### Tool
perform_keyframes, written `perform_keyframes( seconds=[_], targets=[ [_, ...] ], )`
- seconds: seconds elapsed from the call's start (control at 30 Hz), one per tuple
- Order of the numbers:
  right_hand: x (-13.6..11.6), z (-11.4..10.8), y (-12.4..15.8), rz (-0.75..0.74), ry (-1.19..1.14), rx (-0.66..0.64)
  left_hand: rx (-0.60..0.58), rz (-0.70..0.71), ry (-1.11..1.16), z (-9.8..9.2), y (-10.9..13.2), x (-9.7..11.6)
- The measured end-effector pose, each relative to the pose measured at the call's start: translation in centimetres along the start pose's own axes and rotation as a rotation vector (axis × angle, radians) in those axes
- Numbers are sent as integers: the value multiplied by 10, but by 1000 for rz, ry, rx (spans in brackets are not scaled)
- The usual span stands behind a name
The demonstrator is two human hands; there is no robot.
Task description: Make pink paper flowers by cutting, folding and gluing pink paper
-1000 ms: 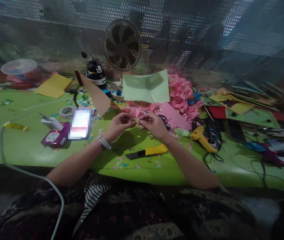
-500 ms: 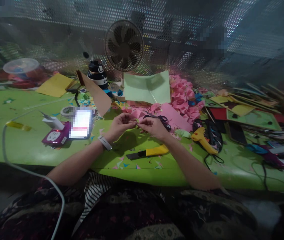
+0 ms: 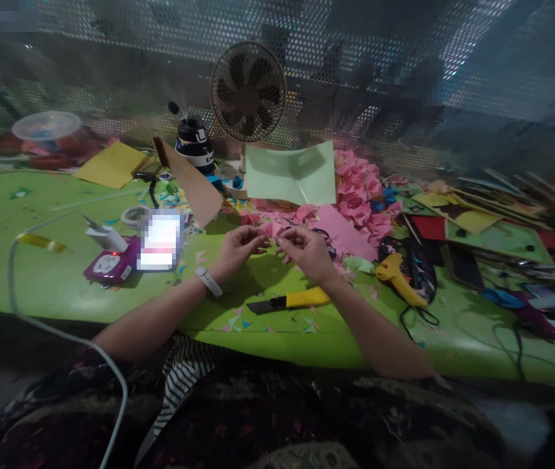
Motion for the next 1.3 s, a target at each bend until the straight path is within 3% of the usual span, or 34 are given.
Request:
perform_keyframes(
  seconds=[0.27, 1.3],
  targets=[
    [1, 0, 2, 27, 4, 95, -32, 43, -33, 4, 1, -4],
    [2, -12, -9, 142, -117, 18, -59, 199, -148, 1, 0, -7]
  ],
)
Point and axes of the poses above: each hand's wrist, its own y-axis away from the middle knuckle, its own z-axis out of the palm, x = y × z, the point moved 1 cm from there along -y, towards the middle knuckle, and after that the axes turned 13 degrees about -z, right-handed, at the moved point
